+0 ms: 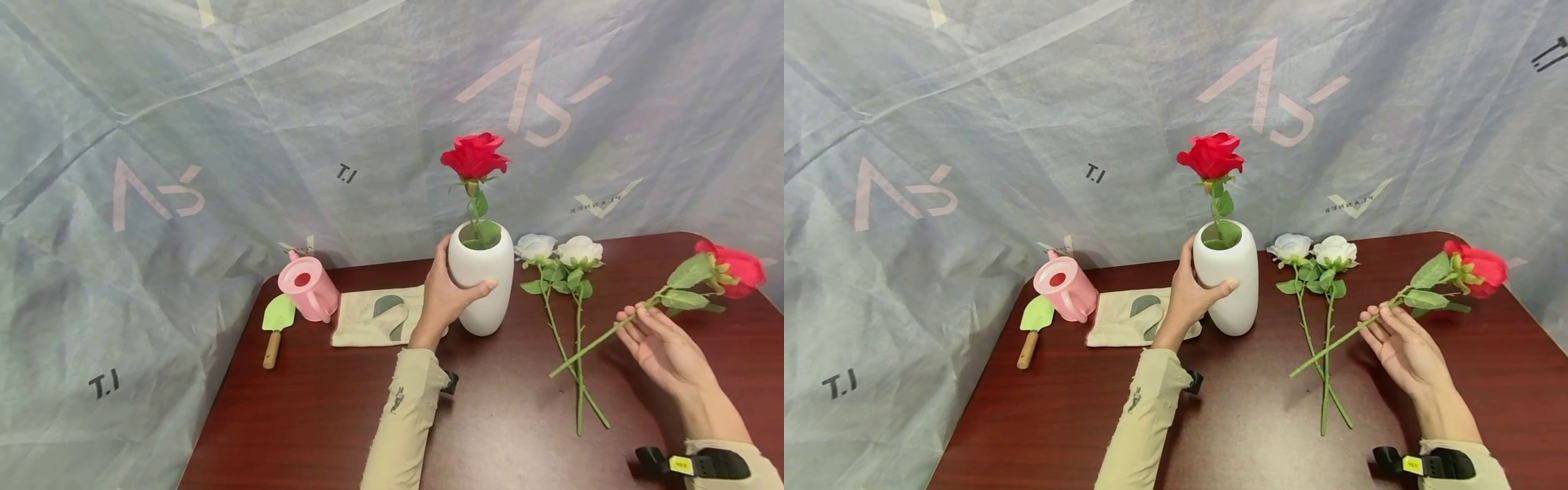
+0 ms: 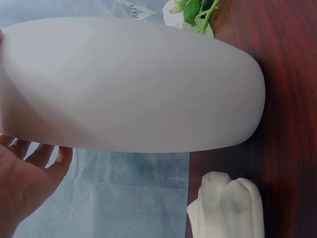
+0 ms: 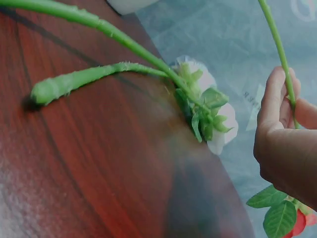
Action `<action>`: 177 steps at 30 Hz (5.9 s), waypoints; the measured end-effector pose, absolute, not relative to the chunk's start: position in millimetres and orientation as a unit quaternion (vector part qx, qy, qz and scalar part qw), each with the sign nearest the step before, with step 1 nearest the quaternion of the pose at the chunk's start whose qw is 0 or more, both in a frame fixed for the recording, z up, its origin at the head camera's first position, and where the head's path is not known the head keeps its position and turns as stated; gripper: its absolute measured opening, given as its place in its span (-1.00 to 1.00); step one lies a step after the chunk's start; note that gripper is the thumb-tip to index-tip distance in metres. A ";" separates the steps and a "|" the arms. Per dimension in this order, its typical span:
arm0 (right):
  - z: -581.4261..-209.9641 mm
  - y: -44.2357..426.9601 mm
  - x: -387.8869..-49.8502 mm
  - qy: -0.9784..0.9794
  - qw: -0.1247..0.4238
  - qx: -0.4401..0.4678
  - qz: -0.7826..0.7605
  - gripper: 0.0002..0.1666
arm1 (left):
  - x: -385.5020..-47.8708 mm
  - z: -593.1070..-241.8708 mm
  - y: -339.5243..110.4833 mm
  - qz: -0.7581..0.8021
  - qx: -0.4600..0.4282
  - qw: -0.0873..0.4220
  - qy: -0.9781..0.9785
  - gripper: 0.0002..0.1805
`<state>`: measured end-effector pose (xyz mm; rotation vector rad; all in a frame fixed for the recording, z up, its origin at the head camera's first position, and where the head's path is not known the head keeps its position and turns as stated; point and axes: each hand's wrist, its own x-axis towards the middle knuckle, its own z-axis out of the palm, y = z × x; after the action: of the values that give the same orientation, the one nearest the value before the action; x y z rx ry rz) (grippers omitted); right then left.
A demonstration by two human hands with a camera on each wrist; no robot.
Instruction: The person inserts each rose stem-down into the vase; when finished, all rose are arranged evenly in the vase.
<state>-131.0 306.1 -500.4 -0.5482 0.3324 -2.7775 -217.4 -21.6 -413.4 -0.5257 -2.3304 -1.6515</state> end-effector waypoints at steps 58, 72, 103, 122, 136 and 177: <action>-338.2 204.5 -177.1 0.070 -0.138 -0.022 -0.988 -0.94 | -216.2 -415.4 -21.1 -0.572 -0.176 0.109 -0.793 0.03; -322.2 197.1 -181.3 0.180 -0.190 -0.046 -0.964 -0.90 | -218.1 -414.3 -18.4 -0.568 -0.176 0.112 -0.796 0.04; -318.3 150.4 -199.7 0.489 -0.217 -0.091 -0.840 -0.89 | -217.1 -415.6 -21.9 -0.575 -0.179 0.114 -0.790 0.04; -327.9 140.2 -201.5 0.801 -0.222 -0.041 -0.555 -0.65 | -216.7 -418.0 -21.4 -0.579 -0.182 0.104 -0.788 0.04; -337.5 174.8 -172.4 0.792 0.074 -0.057 -0.603 0.03 | -217.0 -417.0 -20.9 -0.569 -0.178 0.105 -0.796 0.06; -517.7 294.9 -164.6 0.418 0.238 -0.076 -0.873 -0.53 | -216.8 -417.0 -23.1 -0.567 -0.171 0.105 -0.799 0.06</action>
<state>-164.6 294.9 -517.7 -0.2081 1.1454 -2.3927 -216.8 -23.1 -417.0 -0.5040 -2.3548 -1.6719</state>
